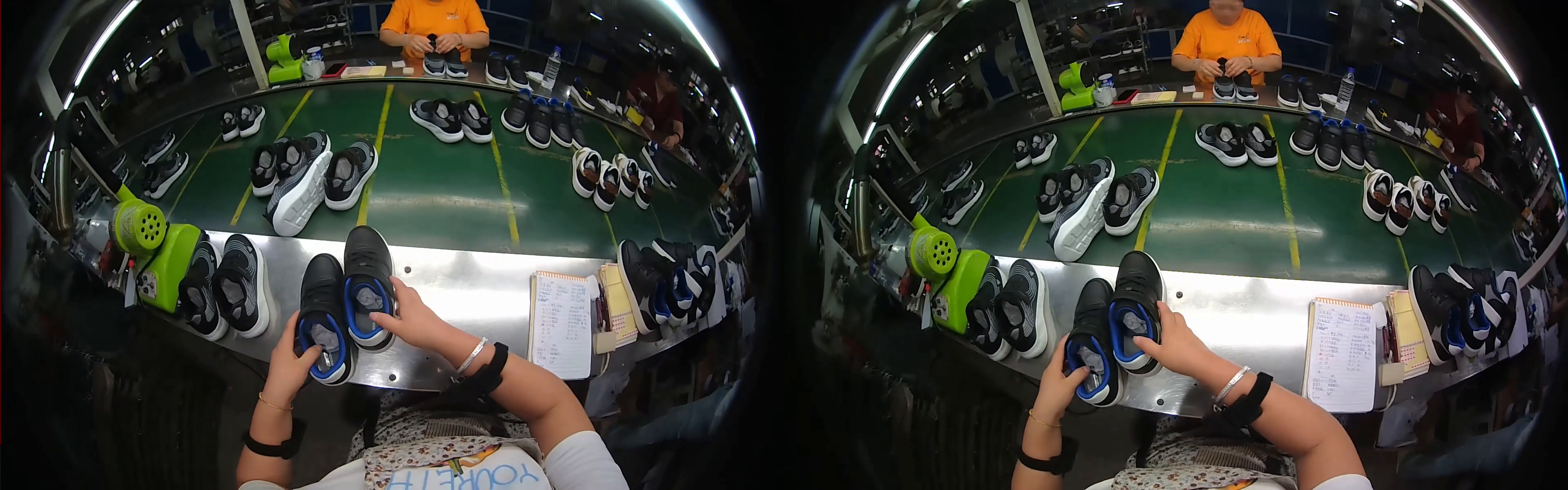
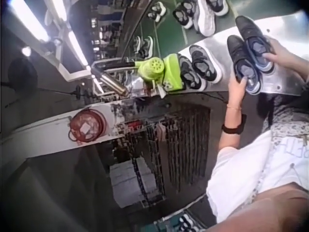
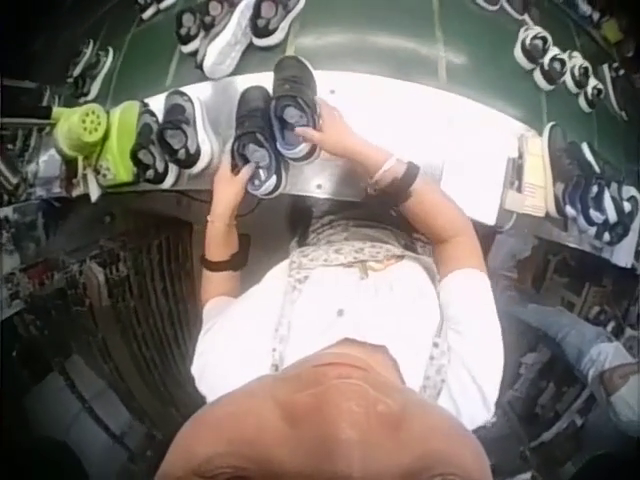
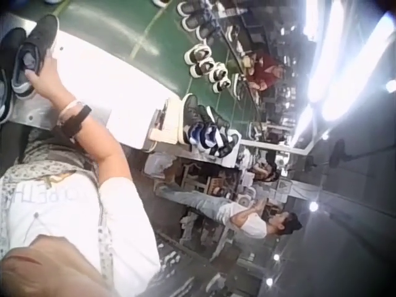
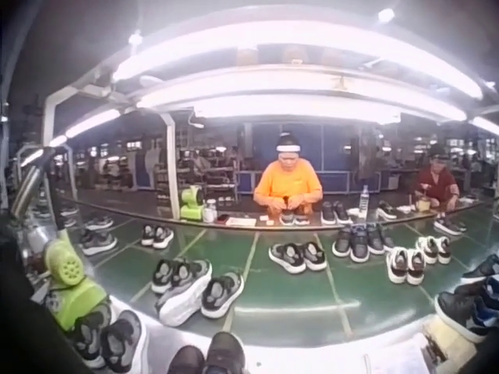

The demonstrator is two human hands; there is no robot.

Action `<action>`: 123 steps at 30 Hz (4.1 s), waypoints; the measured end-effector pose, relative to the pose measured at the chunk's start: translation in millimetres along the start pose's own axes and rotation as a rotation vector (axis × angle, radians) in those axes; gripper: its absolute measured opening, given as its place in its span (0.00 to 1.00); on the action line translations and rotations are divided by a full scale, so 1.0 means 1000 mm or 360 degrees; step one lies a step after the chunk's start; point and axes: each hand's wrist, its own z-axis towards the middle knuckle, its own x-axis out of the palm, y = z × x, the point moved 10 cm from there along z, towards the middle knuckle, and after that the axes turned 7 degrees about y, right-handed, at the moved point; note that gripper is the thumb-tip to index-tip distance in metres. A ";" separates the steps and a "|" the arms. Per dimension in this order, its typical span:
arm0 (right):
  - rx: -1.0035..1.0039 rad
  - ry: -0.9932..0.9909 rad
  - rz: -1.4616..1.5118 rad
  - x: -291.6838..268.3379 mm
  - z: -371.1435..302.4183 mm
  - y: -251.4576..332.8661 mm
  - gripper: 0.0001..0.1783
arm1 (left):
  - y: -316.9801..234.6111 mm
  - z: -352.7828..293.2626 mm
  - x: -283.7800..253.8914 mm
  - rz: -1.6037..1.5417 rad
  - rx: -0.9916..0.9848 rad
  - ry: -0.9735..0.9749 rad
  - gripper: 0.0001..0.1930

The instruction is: Perform quality control inspection on manufactured shoes and log results in a notebook.

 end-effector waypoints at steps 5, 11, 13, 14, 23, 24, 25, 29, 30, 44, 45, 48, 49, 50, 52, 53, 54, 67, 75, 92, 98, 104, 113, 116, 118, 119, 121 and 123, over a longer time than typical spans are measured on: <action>0.0106 -0.0232 0.1215 0.006 -0.001 -0.034 0.33 | 0.018 0.002 -0.002 -0.0469 -0.0094 0.0018 0.32; -0.0125 -0.0256 0.2306 -0.018 -0.055 -0.043 0.27 | 0.018 0.010 0.061 -0.1850 -0.0173 0.0310 0.28; -0.0197 -0.0225 0.2442 -0.023 -0.074 -0.044 0.28 | 0.015 0.018 0.089 -0.2071 -0.0142 0.0538 0.27; -0.0229 -0.0289 0.2411 -0.026 -0.080 -0.049 0.26 | 0.005 0.020 0.103 -0.2119 -0.0114 0.0636 0.27; -0.0240 -0.0222 0.2515 -0.021 -0.117 -0.056 0.30 | -0.022 0.012 0.169 -0.2163 -0.0127 0.1048 0.31; -0.0262 -0.0184 0.2623 -0.019 -0.119 -0.052 0.30 | -0.023 0.008 0.170 -0.2142 -0.0182 0.1058 0.32; -0.0263 -0.0177 0.2626 -0.018 -0.121 -0.050 0.30 | -0.024 0.007 0.172 -0.2120 -0.0234 0.1068 0.32; -0.0271 -0.0471 0.1887 -0.041 -0.138 -0.048 0.31 | -0.039 0.008 0.146 -0.1793 0.0016 0.0918 0.34; -0.0320 -0.0610 0.1721 -0.054 -0.146 -0.038 0.34 | -0.028 0.010 0.135 -0.1536 -0.0050 0.0773 0.35; 0.0375 -0.0984 -0.0159 -0.103 -0.150 -0.039 0.25 | -0.009 0.040 0.071 -0.0147 -0.0122 0.0604 0.24; 0.0350 -0.0772 0.0166 -0.092 -0.140 -0.044 0.25 | -0.003 0.042 0.073 -0.0146 -0.0122 0.0607 0.24; 0.0283 -0.0526 0.0474 -0.072 -0.126 -0.044 0.26 | 0.005 0.038 0.092 -0.0623 -0.0264 0.0823 0.23; 0.0238 -0.0484 0.0462 -0.067 -0.121 -0.041 0.26 | -0.004 0.038 0.091 -0.0836 -0.0262 0.0813 0.24; 0.0237 -0.0576 0.0729 -0.067 -0.120 -0.037 0.25 | -0.010 0.038 0.090 -0.1049 -0.0259 0.0800 0.24; 0.0175 -0.0522 0.1476 -0.058 -0.109 -0.074 0.24 | -0.009 0.041 0.105 -0.1600 -0.0404 0.0890 0.23; 0.0093 -0.0418 0.2223 -0.045 -0.100 -0.071 0.23 | -0.015 0.035 0.111 -0.1847 -0.0561 0.0940 0.23; -0.0044 -0.0545 0.2572 -0.043 -0.093 -0.065 0.22 | -0.022 0.039 0.115 -0.2040 -0.0464 0.0965 0.22; -0.0224 -0.0558 0.2708 -0.028 -0.059 -0.028 0.23 | -0.043 0.047 0.149 -0.2430 -0.0442 0.0923 0.23; 0.0233 -0.0990 -0.0410 -0.096 -0.105 -0.028 0.18 | 0.008 0.056 0.087 0.0063 0.0292 0.0248 0.21; -0.0163 -0.0195 -0.1362 -0.040 -0.092 0.062 0.26 | -0.003 0.022 0.032 0.0205 0.0385 -0.0009 0.11; 0.0192 -0.0609 -0.1547 -0.178 -0.072 0.035 0.27 | 0.003 0.023 0.011 0.0524 0.0650 -0.0145 0.09; 0.0098 -0.1245 -0.1945 -0.264 -0.050 0.054 0.35 | 0.001 0.026 0.012 0.0637 0.0723 -0.0184 0.08; -0.0059 -0.0818 -0.1428 -0.187 0.105 0.020 0.26 | 0.010 0.034 0.006 0.0654 0.0721 -0.0096 0.08; -0.0136 -0.0932 -0.1544 -0.195 0.154 0.029 0.22 | 0.018 0.037 0.004 0.0635 0.0686 -0.0062 0.09; -0.0158 -0.0966 -0.1630 -0.202 0.184 0.033 0.21 | 0.018 0.037 0.002 0.0611 0.0701 -0.0059 0.09; 0.0092 -0.0885 -0.1687 -0.208 0.203 0.020 0.20 | 0.017 0.037 0.000 0.0589 0.0708 -0.0050 0.09; 0.0334 -0.0797 -0.1736 -0.215 0.228 0.013 0.20 | 0.016 0.037 -0.003 0.0577 0.0698 -0.0049 0.09; 0.0751 -0.0667 -0.1524 -0.225 0.242 -0.006 0.21 | 0.017 0.037 -0.004 0.0578 0.0706 -0.0043 0.09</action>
